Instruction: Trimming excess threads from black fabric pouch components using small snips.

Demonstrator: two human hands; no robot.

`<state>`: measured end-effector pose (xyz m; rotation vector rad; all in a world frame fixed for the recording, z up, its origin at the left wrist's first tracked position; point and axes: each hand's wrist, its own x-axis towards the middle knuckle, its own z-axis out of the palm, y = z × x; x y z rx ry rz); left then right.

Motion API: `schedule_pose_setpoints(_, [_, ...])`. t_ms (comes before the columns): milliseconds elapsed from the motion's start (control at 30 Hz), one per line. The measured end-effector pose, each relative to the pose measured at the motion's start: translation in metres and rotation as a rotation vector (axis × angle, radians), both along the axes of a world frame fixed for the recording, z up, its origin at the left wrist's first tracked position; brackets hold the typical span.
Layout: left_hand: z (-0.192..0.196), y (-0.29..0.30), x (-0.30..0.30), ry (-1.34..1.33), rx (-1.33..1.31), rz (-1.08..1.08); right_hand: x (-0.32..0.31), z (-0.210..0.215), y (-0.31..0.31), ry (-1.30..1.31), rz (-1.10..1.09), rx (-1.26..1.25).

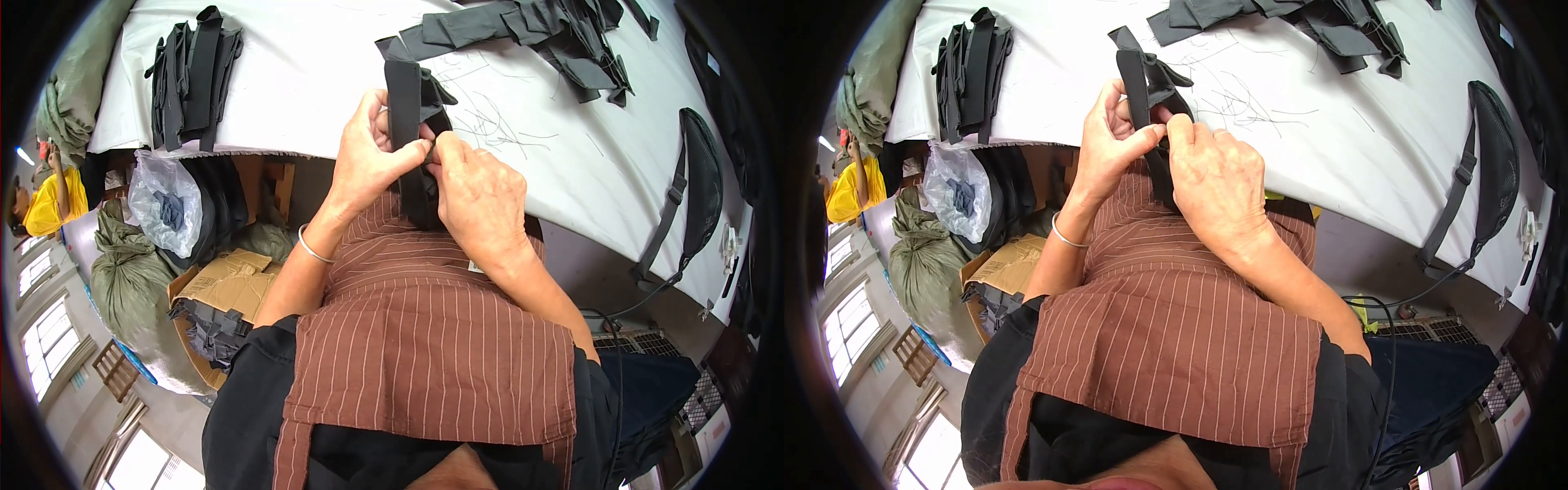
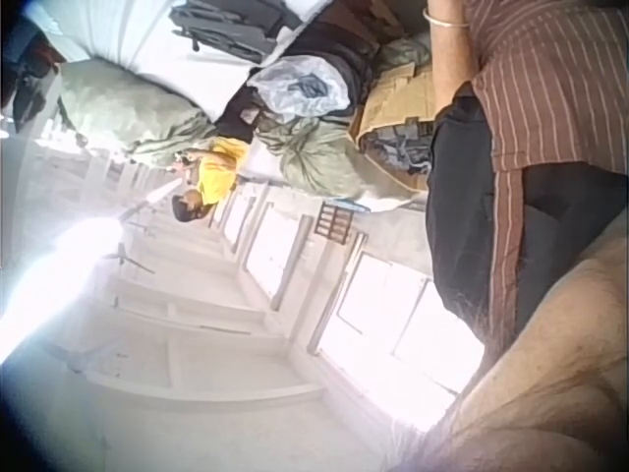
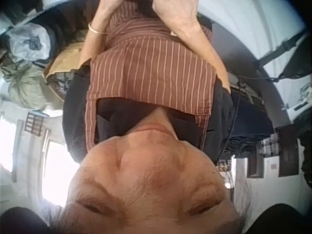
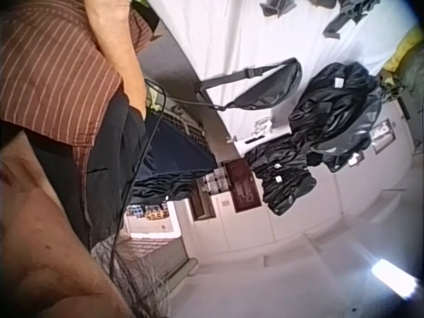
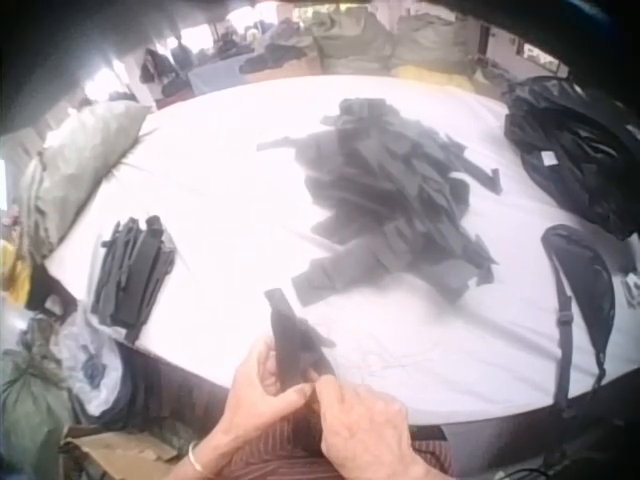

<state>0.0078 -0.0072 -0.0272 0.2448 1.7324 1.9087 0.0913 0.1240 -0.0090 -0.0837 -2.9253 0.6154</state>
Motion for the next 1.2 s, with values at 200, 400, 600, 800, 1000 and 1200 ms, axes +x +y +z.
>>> schedule_pose_setpoints(200, [0.006,-0.005,-0.006,-0.006,0.027,-0.028,0.0,0.011,0.013,-0.007,0.012,-0.161])
schedule_pose_setpoints(400, [0.05,-0.043,-0.026,0.049,-0.514,-0.415,0.017,0.021,0.066,-0.305,-0.045,-1.178])
schedule_pose_setpoints(600, [0.064,-0.081,-0.05,-0.169,-0.247,-0.386,0.014,0.031,0.062,-0.161,-0.077,-1.178])
schedule_pose_setpoints(800, [0.071,-0.175,-0.184,1.027,-0.892,0.482,0.018,0.019,0.067,-0.088,-0.1,-1.071])
schedule_pose_setpoints(1000, [-0.007,-0.327,-0.269,0.775,-1.369,0.438,0.009,0.031,0.061,-0.043,-0.093,-1.143])
schedule_pose_setpoints(1200, [0.027,-0.068,-0.136,1.089,-0.725,0.17,0.003,0.023,0.098,0.141,-0.414,-1.222])
